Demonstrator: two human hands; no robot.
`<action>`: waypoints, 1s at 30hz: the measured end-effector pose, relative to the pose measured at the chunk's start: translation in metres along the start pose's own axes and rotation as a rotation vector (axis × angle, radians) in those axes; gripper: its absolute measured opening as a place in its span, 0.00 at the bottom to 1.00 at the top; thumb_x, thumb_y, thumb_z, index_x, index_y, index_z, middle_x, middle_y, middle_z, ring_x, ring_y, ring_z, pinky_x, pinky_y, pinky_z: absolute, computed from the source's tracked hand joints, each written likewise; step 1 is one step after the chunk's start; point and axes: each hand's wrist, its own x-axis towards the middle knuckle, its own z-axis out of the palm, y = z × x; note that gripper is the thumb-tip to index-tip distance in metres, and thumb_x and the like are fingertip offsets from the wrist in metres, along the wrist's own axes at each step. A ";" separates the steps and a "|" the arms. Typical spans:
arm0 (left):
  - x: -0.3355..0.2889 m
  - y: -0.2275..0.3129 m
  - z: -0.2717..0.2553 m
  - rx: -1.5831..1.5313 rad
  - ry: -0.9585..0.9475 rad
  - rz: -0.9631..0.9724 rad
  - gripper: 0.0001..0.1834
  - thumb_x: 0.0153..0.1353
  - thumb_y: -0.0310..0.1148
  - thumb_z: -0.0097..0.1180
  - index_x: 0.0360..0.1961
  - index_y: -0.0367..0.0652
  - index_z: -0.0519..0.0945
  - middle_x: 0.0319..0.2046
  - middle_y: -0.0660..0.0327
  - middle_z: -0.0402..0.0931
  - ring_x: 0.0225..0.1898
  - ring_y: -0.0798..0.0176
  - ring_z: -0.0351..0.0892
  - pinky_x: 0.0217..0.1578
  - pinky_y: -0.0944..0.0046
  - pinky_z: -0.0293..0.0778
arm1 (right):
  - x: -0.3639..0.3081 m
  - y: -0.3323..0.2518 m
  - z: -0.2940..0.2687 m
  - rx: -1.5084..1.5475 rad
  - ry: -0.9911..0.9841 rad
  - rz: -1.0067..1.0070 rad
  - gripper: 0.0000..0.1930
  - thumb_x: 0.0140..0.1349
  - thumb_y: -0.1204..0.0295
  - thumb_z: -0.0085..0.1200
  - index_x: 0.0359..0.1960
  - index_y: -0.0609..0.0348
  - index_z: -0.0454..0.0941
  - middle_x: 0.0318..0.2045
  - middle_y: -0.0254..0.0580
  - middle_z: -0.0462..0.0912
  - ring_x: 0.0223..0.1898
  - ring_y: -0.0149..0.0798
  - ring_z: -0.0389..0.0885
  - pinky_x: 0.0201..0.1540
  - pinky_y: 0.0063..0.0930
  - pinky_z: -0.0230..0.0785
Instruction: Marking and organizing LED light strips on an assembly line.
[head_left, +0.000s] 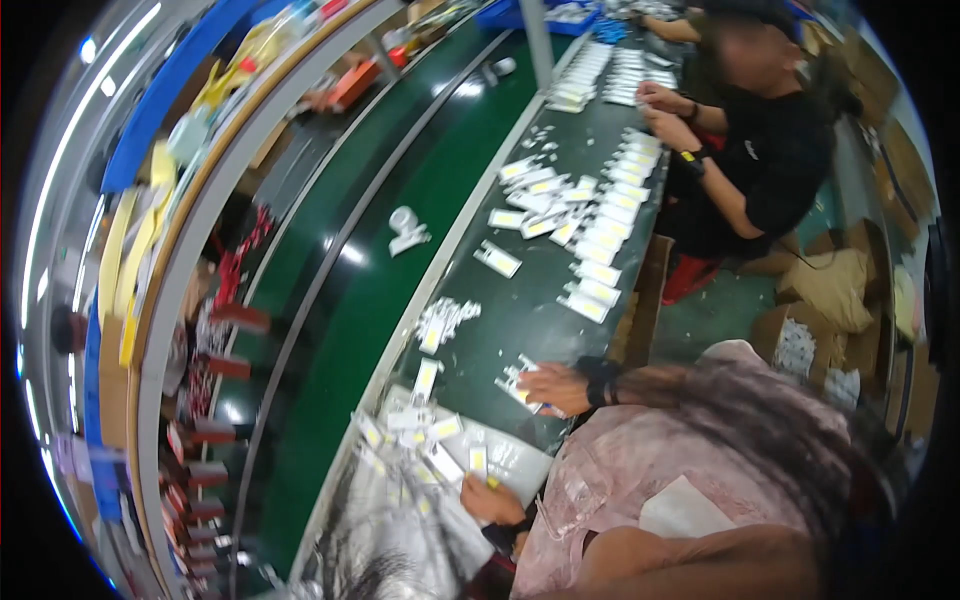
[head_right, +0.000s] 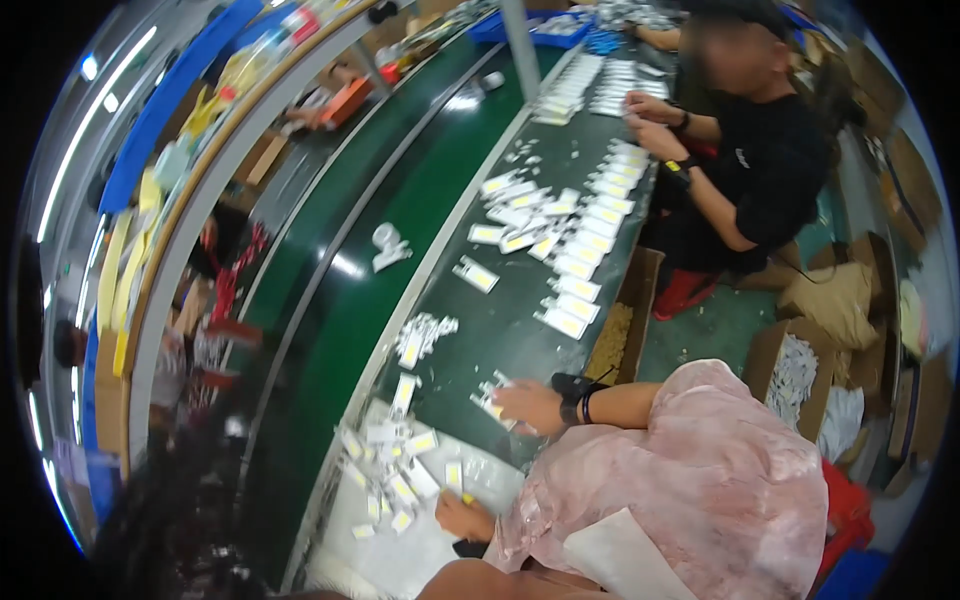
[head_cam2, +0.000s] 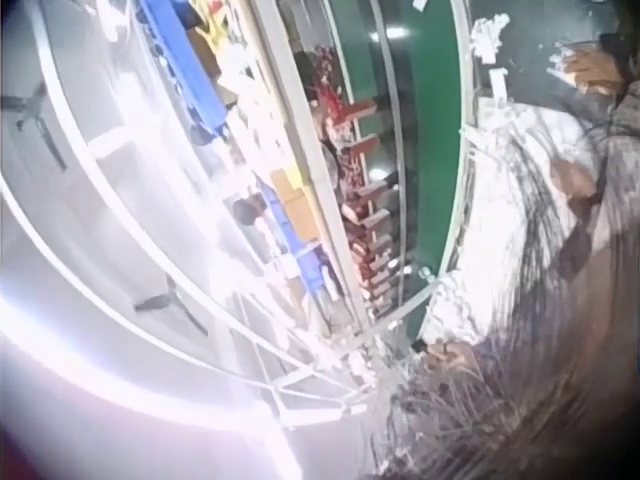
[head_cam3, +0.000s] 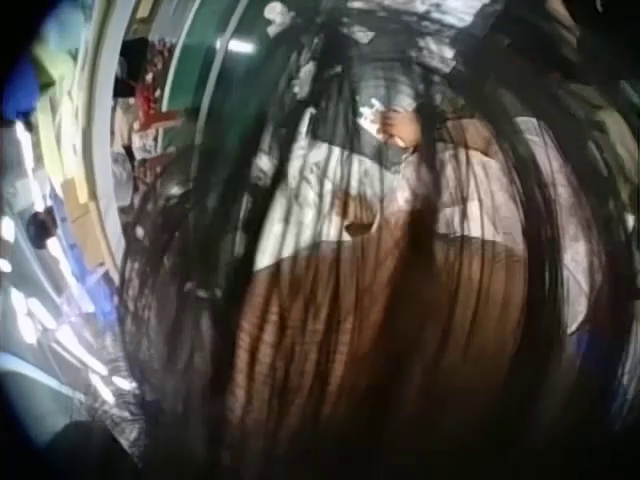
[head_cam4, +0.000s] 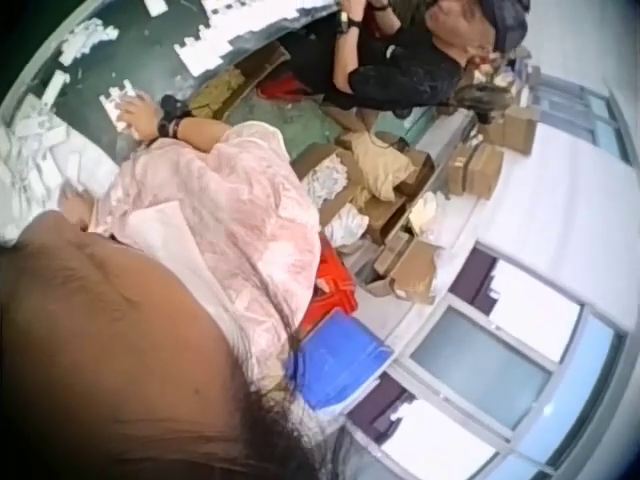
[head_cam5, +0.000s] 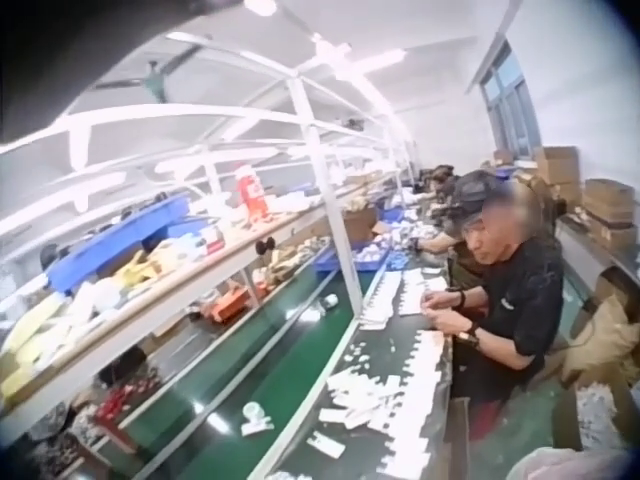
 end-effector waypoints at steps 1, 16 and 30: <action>0.011 0.014 -0.005 -0.025 -0.080 -0.002 0.27 0.52 0.28 0.64 0.56 0.36 0.76 0.48 0.44 0.77 0.49 0.39 0.75 0.52 0.44 0.69 | -0.001 0.005 0.000 -0.003 0.002 0.051 0.17 0.60 0.62 0.61 0.49 0.50 0.77 0.66 0.43 0.69 0.73 0.46 0.58 0.71 0.55 0.50; 0.068 0.086 -0.009 -0.670 -0.433 -0.384 0.31 0.58 0.30 0.63 0.63 0.35 0.68 0.47 0.42 0.78 0.43 0.45 0.81 0.42 0.52 0.76 | 0.000 -0.002 -0.017 -0.065 -0.020 0.097 0.18 0.57 0.65 0.63 0.49 0.50 0.76 0.64 0.41 0.72 0.72 0.47 0.60 0.71 0.49 0.49; 0.120 0.114 0.026 -0.453 -0.511 0.160 0.27 0.53 0.27 0.58 0.57 0.51 0.78 0.43 0.51 0.75 0.45 0.46 0.78 0.44 0.50 0.77 | -0.009 0.018 -0.053 0.067 -0.061 0.032 0.21 0.48 0.72 0.60 0.47 0.52 0.77 0.60 0.43 0.74 0.70 0.51 0.62 0.71 0.54 0.49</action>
